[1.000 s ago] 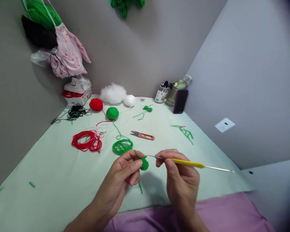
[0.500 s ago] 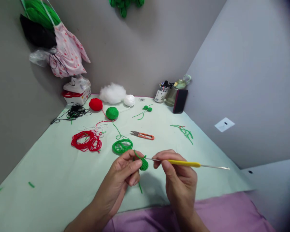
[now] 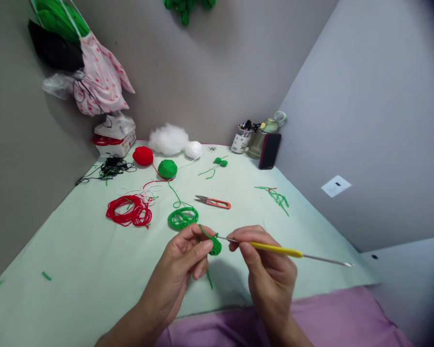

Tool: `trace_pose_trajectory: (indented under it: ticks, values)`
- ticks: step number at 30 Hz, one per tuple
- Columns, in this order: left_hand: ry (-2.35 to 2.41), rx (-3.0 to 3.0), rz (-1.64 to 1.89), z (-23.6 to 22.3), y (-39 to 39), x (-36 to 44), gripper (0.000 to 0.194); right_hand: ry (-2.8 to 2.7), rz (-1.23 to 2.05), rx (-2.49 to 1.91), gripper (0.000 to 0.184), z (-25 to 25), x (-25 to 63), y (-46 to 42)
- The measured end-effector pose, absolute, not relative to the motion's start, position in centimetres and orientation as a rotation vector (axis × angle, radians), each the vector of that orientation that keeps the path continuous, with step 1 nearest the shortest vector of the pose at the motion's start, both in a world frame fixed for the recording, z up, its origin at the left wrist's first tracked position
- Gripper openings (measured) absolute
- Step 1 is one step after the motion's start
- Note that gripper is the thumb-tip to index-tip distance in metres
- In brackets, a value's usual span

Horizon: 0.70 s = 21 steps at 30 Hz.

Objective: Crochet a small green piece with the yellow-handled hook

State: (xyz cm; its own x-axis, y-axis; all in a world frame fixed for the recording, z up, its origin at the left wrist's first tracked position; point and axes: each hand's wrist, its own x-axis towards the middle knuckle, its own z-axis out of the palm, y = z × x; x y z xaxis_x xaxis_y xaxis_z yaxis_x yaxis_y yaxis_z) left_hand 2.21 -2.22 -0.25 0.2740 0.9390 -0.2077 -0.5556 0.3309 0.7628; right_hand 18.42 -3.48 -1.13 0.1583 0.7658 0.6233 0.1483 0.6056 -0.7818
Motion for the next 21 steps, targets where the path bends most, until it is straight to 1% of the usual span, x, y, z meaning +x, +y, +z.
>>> trace_pose_trajectory:
  ticks: [4,7,11,14,18,21]
  values:
    - [0.771,0.686,1.126,-0.3,-2.3,2.2,0.017,-1.493,0.399,-0.848,0.033,-1.4,18.5,-3.8]
    - [0.755,0.701,1.128,-0.6,-2.4,2.2,0.015,-1.552,0.331,-0.86,0.037,-1.7,18.7,-3.9]
    - [0.728,0.711,1.109,-0.7,-2.3,2.2,0.016,-1.544,0.275,-0.88,0.038,-1.9,18.7,-4.0]
    - [0.715,0.704,1.093,-0.5,-2.2,2.1,0.021,-1.566,0.199,-0.901,0.036,-1.8,18.4,-4.0]
    - [0.705,0.69,1.091,-0.3,-2.1,2.2,0.029,-1.555,0.012,-0.917,0.031,-1.4,17.6,-3.8]
    - [0.718,0.69,1.07,-0.3,-2.3,2.3,0.035,-1.561,-0.06,-0.916,0.031,-1.3,17.6,-3.5]
